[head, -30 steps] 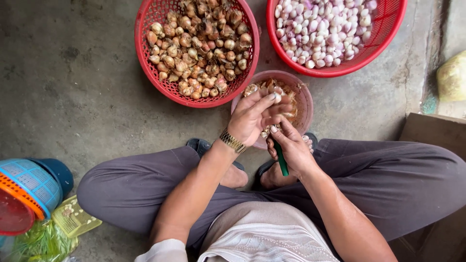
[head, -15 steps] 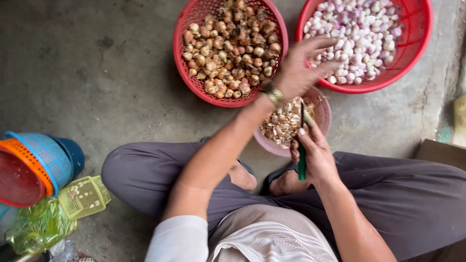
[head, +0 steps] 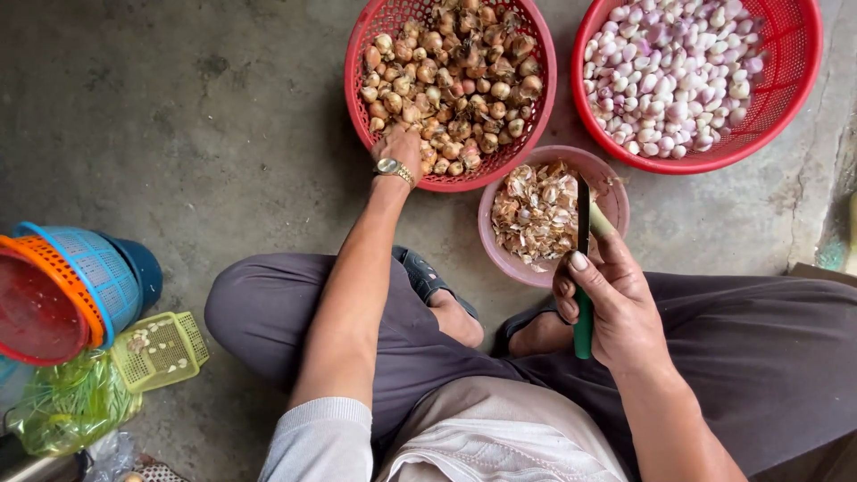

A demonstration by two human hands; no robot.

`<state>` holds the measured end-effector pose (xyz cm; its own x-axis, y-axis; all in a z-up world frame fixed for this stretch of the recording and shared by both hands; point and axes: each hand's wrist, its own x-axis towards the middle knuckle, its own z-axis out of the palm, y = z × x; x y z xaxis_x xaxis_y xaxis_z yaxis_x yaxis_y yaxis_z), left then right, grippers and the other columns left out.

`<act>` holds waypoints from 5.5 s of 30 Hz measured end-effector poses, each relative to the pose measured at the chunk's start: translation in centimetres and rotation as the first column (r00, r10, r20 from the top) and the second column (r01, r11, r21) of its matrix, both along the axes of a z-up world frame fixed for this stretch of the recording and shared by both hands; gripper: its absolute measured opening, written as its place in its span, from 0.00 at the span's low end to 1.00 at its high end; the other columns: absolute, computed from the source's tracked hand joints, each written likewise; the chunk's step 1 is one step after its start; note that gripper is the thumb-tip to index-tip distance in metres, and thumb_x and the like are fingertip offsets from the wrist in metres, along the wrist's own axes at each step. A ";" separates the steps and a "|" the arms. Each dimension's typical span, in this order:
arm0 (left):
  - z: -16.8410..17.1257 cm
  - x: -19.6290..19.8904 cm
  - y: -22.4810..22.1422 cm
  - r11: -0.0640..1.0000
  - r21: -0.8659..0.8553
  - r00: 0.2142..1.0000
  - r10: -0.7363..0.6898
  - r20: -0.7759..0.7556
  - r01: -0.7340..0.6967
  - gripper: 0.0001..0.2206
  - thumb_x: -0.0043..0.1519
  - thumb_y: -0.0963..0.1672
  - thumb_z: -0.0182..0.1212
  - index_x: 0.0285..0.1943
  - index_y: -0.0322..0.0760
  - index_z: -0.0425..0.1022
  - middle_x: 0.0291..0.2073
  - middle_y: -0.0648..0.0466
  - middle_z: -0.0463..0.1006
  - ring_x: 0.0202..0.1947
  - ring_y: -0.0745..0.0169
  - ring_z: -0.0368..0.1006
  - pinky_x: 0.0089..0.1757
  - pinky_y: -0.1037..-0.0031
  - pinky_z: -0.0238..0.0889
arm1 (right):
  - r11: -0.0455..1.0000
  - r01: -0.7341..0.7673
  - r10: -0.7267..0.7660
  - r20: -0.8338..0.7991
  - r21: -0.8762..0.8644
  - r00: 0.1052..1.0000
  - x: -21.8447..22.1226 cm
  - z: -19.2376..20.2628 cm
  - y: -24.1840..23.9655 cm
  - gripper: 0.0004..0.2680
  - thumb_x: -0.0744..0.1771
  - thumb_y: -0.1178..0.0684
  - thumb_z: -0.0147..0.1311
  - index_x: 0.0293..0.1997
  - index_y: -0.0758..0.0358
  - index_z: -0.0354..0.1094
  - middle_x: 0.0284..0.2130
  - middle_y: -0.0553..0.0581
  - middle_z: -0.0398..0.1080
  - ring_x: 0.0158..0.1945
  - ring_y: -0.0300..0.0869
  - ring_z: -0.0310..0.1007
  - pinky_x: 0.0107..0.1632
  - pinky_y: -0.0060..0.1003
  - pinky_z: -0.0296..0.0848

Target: Manually peeling shallots with a knife while sitting on the floor and sorting them into baskets.

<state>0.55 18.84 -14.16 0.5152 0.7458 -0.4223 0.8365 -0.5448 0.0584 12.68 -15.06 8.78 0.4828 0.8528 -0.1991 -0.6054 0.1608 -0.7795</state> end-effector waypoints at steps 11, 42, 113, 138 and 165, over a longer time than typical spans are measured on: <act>13.5 1.0 -4.0 0.316 -0.937 0.402 0.846 0.349 0.148 0.13 0.63 0.39 0.56 0.57 0.35 0.70 0.43 0.48 0.75 0.36 0.54 0.83 0.34 0.76 0.84 | 0.999 0.024 -0.029 0.112 0.041 0.993 -1.1 0.9 2.1 0.21 0.71 0.63 0.42 0.76 0.65 0.46 0.20 0.58 0.63 0.16 0.35 0.63 0.18 0.24 0.63; 26.8 -2.6 -23.4 0.438 -0.846 0.208 0.836 0.507 0.303 0.18 0.56 0.36 0.70 0.56 0.27 0.74 0.38 0.48 0.79 0.36 0.59 0.82 0.25 0.85 0.77 | 0.904 -0.257 0.238 0.096 0.343 0.966 -1.1 1.5 -4.4 0.23 0.70 0.63 0.45 0.76 0.68 0.43 0.17 0.59 0.62 0.16 0.39 0.62 0.18 0.26 0.66; 17.8 -1.5 -22.0 0.448 -0.894 0.376 0.823 0.425 0.031 0.22 0.55 0.43 0.75 0.56 0.26 0.76 0.37 0.50 0.71 0.32 0.64 0.78 0.28 0.77 0.80 | 0.983 -0.178 0.159 -0.253 -0.053 0.954 -1.2 -5.9 -1.8 0.16 0.67 0.67 0.50 0.63 0.74 0.61 0.12 0.55 0.58 0.13 0.33 0.56 0.16 0.25 0.64; 15.7 -1.4 -21.9 0.125 -0.985 0.135 0.981 0.141 0.118 0.18 0.59 0.39 0.68 0.57 0.32 0.72 0.48 0.48 0.80 0.42 0.61 0.80 0.33 0.84 0.78 | 0.980 -0.179 0.199 -0.445 0.086 0.873 0.1 -6.6 -1.4 0.23 0.70 0.63 0.43 0.76 0.57 0.49 0.15 0.54 0.58 0.13 0.35 0.59 0.16 0.23 0.67; 16.3 -1.3 -22.1 -0.085 -0.969 0.144 0.988 -0.052 0.232 0.10 0.61 0.37 0.66 0.49 0.31 0.73 0.39 0.43 0.82 0.39 0.53 0.83 0.33 0.80 0.80 | 0.953 -0.151 0.278 -0.561 0.263 0.780 0.5 -7.8 -1.9 0.21 0.70 0.64 0.38 0.74 0.68 0.48 0.14 0.53 0.57 0.13 0.33 0.60 0.17 0.21 0.66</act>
